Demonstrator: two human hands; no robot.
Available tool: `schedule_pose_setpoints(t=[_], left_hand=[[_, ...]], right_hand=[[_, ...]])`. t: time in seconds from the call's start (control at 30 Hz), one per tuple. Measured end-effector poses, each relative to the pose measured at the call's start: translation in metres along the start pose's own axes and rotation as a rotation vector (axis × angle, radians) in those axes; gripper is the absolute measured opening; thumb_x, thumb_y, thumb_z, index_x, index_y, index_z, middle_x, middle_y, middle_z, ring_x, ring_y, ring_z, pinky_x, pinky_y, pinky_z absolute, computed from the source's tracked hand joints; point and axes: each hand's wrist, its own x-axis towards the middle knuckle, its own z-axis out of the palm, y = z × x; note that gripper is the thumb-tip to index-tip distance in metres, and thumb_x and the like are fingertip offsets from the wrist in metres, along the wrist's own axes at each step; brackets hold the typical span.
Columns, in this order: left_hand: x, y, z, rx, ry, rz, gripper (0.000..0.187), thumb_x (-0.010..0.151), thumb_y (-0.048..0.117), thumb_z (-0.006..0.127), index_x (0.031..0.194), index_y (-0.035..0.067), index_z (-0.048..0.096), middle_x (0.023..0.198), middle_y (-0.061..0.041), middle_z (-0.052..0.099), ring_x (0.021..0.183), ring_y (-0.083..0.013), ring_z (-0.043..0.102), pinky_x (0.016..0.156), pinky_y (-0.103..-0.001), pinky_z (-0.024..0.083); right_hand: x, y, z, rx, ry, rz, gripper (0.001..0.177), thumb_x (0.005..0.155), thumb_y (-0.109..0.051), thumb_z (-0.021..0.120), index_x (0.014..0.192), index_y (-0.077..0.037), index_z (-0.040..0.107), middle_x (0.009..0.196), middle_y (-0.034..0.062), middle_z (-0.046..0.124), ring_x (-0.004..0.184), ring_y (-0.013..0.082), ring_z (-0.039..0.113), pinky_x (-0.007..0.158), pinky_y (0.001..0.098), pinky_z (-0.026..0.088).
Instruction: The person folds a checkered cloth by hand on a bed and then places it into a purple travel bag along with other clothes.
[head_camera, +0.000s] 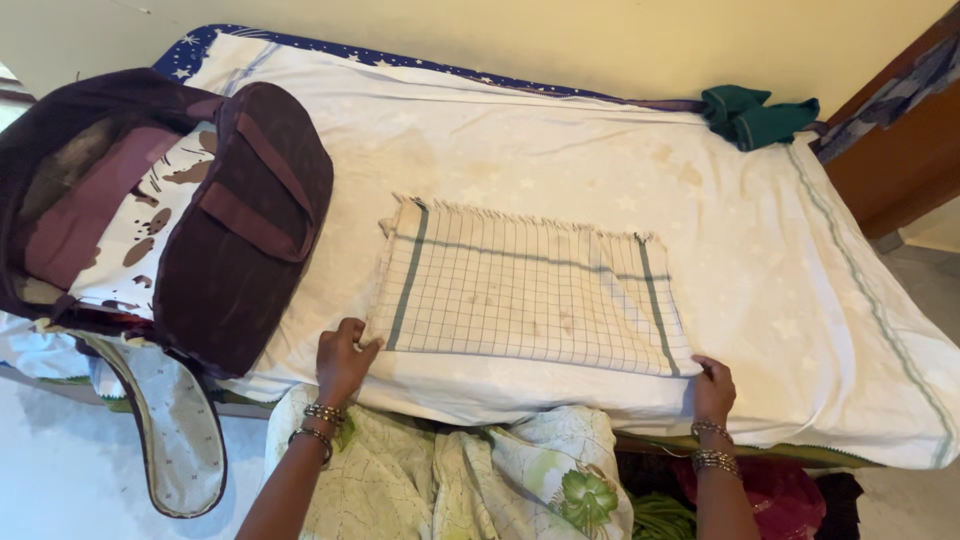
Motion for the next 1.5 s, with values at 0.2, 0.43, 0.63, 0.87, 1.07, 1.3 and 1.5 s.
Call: schedule_pose_setpoints(t=[0.2,0.43,0.63,0.87,1.07,1.3,1.5], left_hand=[[-0.018,-0.001,0.003,0.126,0.1,0.06,0.02,0.087,0.016,0.075,0.105,0.008,0.073,0.091,-0.008,0.072,0.096,-0.033,0.057,0.087,-0.044,0.048],[-0.019,-0.003,0.013,0.044,0.301,0.014,0.011,0.088,0.011,0.073,0.099,0.008,0.075,0.102,-0.009,0.071,0.099,-0.0337,0.056,0.085,-0.044,0.047],[0.001,-0.05,0.027,-0.437,0.186,-0.202,0.011,0.088,0.01,0.074,0.097,0.005,0.073,0.101,-0.006,0.071,0.091,-0.0265,0.064,0.083,-0.042,0.051],[0.006,-0.064,0.027,-0.186,0.105,-0.157,0.01,0.086,0.013,0.078,0.093,0.007,0.075,0.096,-0.007,0.071,0.095,-0.0285,0.06,0.088,-0.043,0.048],[-0.01,-0.058,0.019,-0.001,0.142,0.12,0.009,0.086,0.009,0.073,0.095,0.008,0.072,0.107,-0.004,0.066,0.106,-0.0317,0.053,0.097,-0.042,0.042],[-0.011,-0.056,0.004,-0.048,0.126,0.063,0.009,0.085,0.01,0.073,0.094,0.008,0.073,0.108,-0.005,0.066,0.112,-0.0323,0.05,0.098,-0.042,0.042],[-0.009,-0.006,-0.02,0.333,0.009,-0.144,0.022,0.085,0.022,0.076,0.104,0.011,0.072,0.117,-0.009,0.064,0.117,-0.0307,0.051,0.101,-0.045,0.042]], right_hand=[[0.008,0.002,0.002,-0.076,-0.109,0.186,0.031,0.104,-0.02,0.059,0.093,0.008,0.063,0.083,0.0184,0.059,0.073,0.0226,0.047,0.068,0.0337,0.042],[0.006,0.003,0.006,-0.235,-0.048,-0.171,0.031,0.085,-0.022,0.083,0.096,0.005,0.073,0.101,0.0109,0.065,0.076,0.0176,0.06,0.07,0.0331,0.051],[0.005,0.0,0.003,0.01,-0.047,0.175,0.038,0.091,-0.022,0.081,0.114,0.004,0.067,0.1,0.0091,0.069,0.086,0.0151,0.061,0.075,0.0298,0.052],[0.006,-0.004,-0.001,-0.009,-0.058,0.244,0.032,0.097,-0.027,0.076,0.114,-0.001,0.071,0.1,0.006,0.07,0.087,0.0132,0.059,0.078,0.03,0.05],[0.009,-0.008,-0.001,-0.063,-0.073,0.178,0.032,0.097,-0.027,0.076,0.112,0.001,0.071,0.096,0.0066,0.07,0.085,0.0142,0.06,0.078,0.0318,0.05],[0.018,-0.004,-0.009,-0.257,-0.099,0.159,0.038,0.093,-0.037,0.079,0.103,-0.001,0.071,0.09,0.0156,0.071,0.078,0.0208,0.062,0.071,0.0373,0.052],[0.028,0.001,0.004,-0.85,-0.036,-0.013,0.039,0.08,-0.035,0.086,0.103,-0.007,0.073,0.109,0.0183,0.068,0.102,0.0339,0.061,0.085,0.0485,0.048]])
